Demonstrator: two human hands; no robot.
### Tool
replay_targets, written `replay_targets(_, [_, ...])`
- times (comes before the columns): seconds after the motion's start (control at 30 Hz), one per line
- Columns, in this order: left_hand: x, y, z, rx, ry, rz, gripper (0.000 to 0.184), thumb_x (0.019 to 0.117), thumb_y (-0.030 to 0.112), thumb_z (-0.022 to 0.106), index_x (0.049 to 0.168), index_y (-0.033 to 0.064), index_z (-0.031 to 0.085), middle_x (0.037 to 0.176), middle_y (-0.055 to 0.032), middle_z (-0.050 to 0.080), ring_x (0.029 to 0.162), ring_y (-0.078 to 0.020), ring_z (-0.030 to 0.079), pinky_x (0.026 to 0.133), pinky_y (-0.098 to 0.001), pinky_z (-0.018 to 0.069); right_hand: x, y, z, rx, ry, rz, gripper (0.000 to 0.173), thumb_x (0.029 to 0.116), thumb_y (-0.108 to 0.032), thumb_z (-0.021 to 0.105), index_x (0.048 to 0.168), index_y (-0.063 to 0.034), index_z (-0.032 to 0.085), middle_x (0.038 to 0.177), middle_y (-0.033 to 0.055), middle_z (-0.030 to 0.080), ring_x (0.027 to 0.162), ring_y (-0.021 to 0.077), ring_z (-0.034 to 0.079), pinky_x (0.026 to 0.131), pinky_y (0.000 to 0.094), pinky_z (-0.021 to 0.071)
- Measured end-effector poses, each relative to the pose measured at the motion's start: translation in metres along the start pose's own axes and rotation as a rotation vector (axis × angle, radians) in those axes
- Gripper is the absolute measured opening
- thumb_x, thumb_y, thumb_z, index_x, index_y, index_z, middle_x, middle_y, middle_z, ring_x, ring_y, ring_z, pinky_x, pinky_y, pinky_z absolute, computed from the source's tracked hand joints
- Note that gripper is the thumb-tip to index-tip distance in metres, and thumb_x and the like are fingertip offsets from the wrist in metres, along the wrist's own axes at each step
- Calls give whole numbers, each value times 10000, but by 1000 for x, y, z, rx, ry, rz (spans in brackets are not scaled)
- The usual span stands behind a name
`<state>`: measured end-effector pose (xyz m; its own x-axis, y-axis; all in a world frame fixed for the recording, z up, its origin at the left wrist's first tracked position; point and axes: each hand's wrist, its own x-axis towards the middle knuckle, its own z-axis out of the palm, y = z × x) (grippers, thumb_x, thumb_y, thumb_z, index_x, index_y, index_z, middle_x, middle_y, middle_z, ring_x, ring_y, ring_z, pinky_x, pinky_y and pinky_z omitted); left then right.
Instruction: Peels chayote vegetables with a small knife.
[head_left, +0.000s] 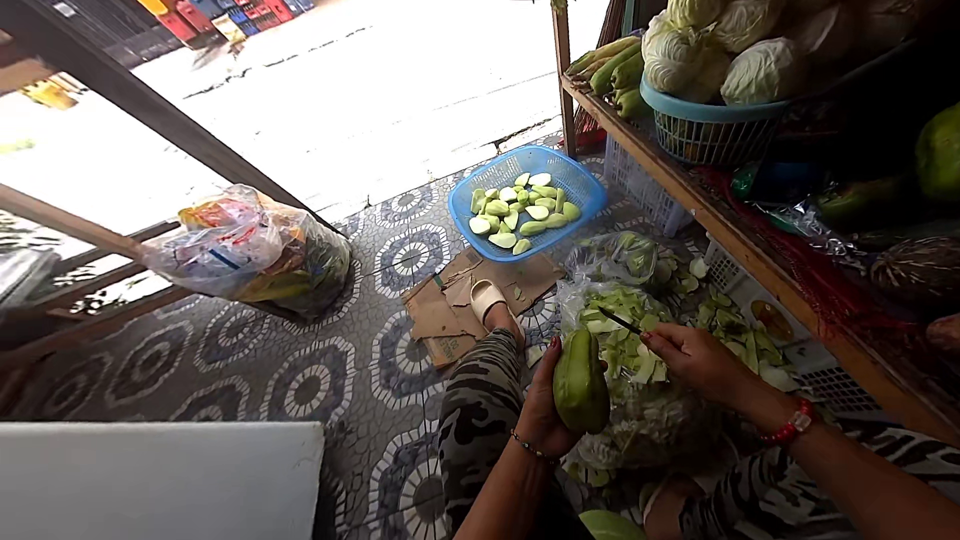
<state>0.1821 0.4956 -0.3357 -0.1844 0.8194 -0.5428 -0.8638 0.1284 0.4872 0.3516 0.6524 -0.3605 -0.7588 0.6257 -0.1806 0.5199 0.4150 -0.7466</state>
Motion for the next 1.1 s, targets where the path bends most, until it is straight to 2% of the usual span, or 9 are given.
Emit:
replay_targets(0.1, [6,-4,3,-53,124,81,482,1104,450,266,1184,84,571,933,-95,683,807,-189,695,713,-339,598,-12,-16,24,-174,375,-516,534,1037,-450,399,754,-55,618,535,44,481,460,186,509,415,364,394])
replay_targets(0.17, [9,-8,8,-77,212,105,477,1103,439,266,1176,78,569,895,-94,673,770,-192,692,690,-343,598,-16,-24,35,-274,408,-716,558,1047,-473,369,743,-80,623,550,44,524,470,192,542,416,354,413])
replay_targets(0.27, [11,-11,11,-94,243,120,523,1102,470,245,1154,64,571,851,-103,674,719,-191,692,647,-333,598,-15,-24,43,-339,378,-809,537,1036,-468,375,705,-101,583,534,36,488,459,195,522,406,344,383])
replay_targets(0.4, [14,-12,11,-42,241,156,507,1111,440,241,1142,60,575,841,-97,673,707,-178,690,640,-320,597,-11,-19,42,-362,365,-791,563,1046,-486,351,699,-102,574,522,32,468,448,198,506,404,347,369])
replay_targets(0.53, [11,-8,8,66,207,127,518,1112,442,224,1158,75,587,902,-102,671,773,-206,680,670,-365,587,-2,2,30,-259,309,-570,561,1030,-474,382,714,-57,584,518,62,452,448,227,508,407,396,372])
replay_targets(0.7, [10,-10,8,65,168,170,520,1119,408,199,1125,60,585,829,-81,676,702,-160,687,644,-304,597,-14,-12,42,-194,275,-731,528,1036,-465,390,709,-95,578,516,22,446,449,167,491,407,335,367])
replay_targets(0.87, [0,-14,7,167,205,133,528,1118,416,206,1178,63,594,888,-95,685,748,-182,686,657,-339,593,-14,3,44,-169,232,-575,553,1034,-484,388,714,-76,579,518,34,430,449,185,486,406,361,367])
replay_targets(1.0, [5,-10,13,163,182,146,530,1117,406,216,1173,52,606,867,-97,697,731,-178,699,662,-325,602,-9,-4,44,-115,290,-670,517,1028,-474,406,711,-103,578,510,5,418,440,139,468,403,313,369])
replay_targets(1.1, [3,-13,12,195,142,107,546,1113,423,199,1192,60,599,890,-112,699,731,-193,696,647,-332,597,-5,4,38,-80,218,-551,544,1036,-470,392,746,-58,597,538,45,450,467,185,490,424,366,379])
